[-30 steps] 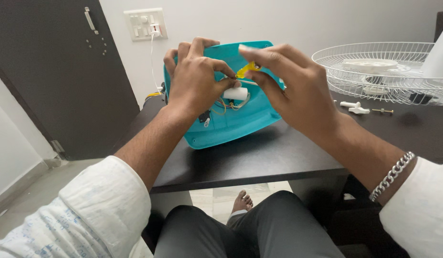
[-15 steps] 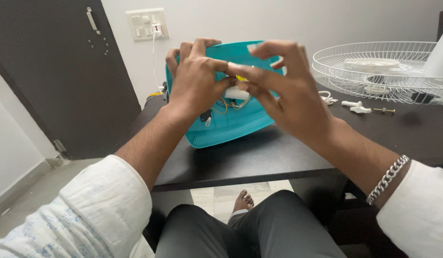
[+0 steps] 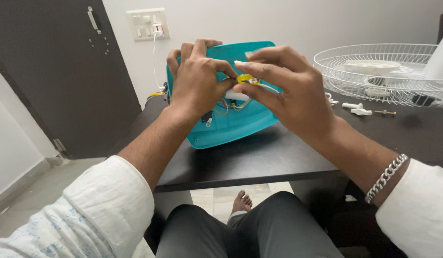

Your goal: The person disassembles a small electric fan by removing screws from the back cover and opening the casing. They then use a screwdriver to adjust internal wiring and components inside the fan housing.

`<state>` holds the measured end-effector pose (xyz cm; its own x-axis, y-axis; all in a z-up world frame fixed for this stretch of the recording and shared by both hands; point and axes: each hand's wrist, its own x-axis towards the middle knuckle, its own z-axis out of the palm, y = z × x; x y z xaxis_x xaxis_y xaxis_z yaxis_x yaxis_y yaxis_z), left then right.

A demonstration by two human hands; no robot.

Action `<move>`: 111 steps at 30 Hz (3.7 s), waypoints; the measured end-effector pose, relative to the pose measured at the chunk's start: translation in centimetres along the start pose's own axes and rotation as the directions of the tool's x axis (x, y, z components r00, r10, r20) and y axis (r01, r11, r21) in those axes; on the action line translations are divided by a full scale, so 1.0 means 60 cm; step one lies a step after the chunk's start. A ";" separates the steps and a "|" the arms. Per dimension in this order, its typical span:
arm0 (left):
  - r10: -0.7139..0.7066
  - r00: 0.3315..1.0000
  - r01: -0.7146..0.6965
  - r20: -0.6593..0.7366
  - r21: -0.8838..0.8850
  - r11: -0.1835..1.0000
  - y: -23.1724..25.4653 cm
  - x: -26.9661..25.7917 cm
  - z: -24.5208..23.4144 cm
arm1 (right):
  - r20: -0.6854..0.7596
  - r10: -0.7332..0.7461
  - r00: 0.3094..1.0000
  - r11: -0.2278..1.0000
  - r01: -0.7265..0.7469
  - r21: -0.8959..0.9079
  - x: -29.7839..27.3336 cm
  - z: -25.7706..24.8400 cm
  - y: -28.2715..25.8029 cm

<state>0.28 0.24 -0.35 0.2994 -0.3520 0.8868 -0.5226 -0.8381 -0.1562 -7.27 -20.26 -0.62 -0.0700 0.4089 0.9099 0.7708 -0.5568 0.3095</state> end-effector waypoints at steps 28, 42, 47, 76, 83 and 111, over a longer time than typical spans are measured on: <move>0.004 0.999 -0.003 0.034 -0.029 1.000 -0.010 -0.002 0.005 | -0.021 0.023 1.000 0.994 -0.021 0.106 -0.027 0.020 0.018; -0.005 0.999 0.006 -0.046 0.035 0.999 -0.002 -0.005 0.010 | -0.040 0.261 0.965 0.875 -0.218 0.432 -0.042 0.028 0.026; 0.007 0.996 -0.008 -0.093 -0.008 1.000 -0.007 -0.012 0.017 | 0.068 0.546 0.835 0.757 -0.526 0.387 -0.034 0.018 0.030; 0.014 0.998 -0.047 -0.064 -0.542 0.839 0.076 -0.021 -0.030 | 0.421 0.769 0.481 0.356 -0.869 0.343 -0.032 -0.028 -0.004; 0.171 0.978 -0.208 -0.119 -0.489 0.847 0.146 -0.021 -0.025 | 0.410 0.874 0.260 0.200 -0.962 0.184 -0.069 -0.086 -0.002; 0.019 0.932 0.201 0.362 -0.560 0.804 0.198 -0.080 -0.032 | 0.249 0.954 0.167 0.274 -0.824 -0.496 -0.230 -0.294 0.032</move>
<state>-8.89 -7.27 -5.62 0.5584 -0.4947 0.6659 -0.8066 -0.5112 0.2966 -16.01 -39.75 -7.72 0.8811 -0.2828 0.3789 -0.0450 -0.8479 -0.5282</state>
